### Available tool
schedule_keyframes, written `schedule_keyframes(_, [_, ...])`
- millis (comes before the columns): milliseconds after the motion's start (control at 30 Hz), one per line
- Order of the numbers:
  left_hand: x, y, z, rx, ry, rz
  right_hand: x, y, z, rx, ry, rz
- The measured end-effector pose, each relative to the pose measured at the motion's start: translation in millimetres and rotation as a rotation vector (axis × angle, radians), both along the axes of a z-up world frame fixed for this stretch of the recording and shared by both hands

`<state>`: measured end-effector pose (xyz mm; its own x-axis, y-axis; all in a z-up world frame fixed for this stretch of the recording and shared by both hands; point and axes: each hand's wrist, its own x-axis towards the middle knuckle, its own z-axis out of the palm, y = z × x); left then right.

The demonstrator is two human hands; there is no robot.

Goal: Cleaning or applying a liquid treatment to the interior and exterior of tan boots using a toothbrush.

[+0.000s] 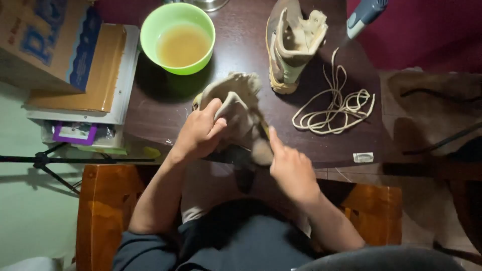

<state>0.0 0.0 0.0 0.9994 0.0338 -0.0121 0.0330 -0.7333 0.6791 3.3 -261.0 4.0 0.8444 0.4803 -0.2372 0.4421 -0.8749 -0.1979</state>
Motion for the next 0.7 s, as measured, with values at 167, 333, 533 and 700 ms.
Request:
schedule_keyframes(167, [4,-13,-2,0.006,-0.010,0.076,8,5,0,0.124,0.103,-0.005])
schedule_keyframes(333, [6,-18,-3,0.010,0.018,0.149,6,-5,-1,0.215,0.188,-0.041])
schedule_keyframes(533, [9,-31,13,0.060,-0.023,0.136,24,-15,3,-0.084,-0.293,0.039])
schedule_keyframes(700, [6,-38,19,0.118,-0.092,0.194,33,-23,-2,-0.235,-0.633,0.230])
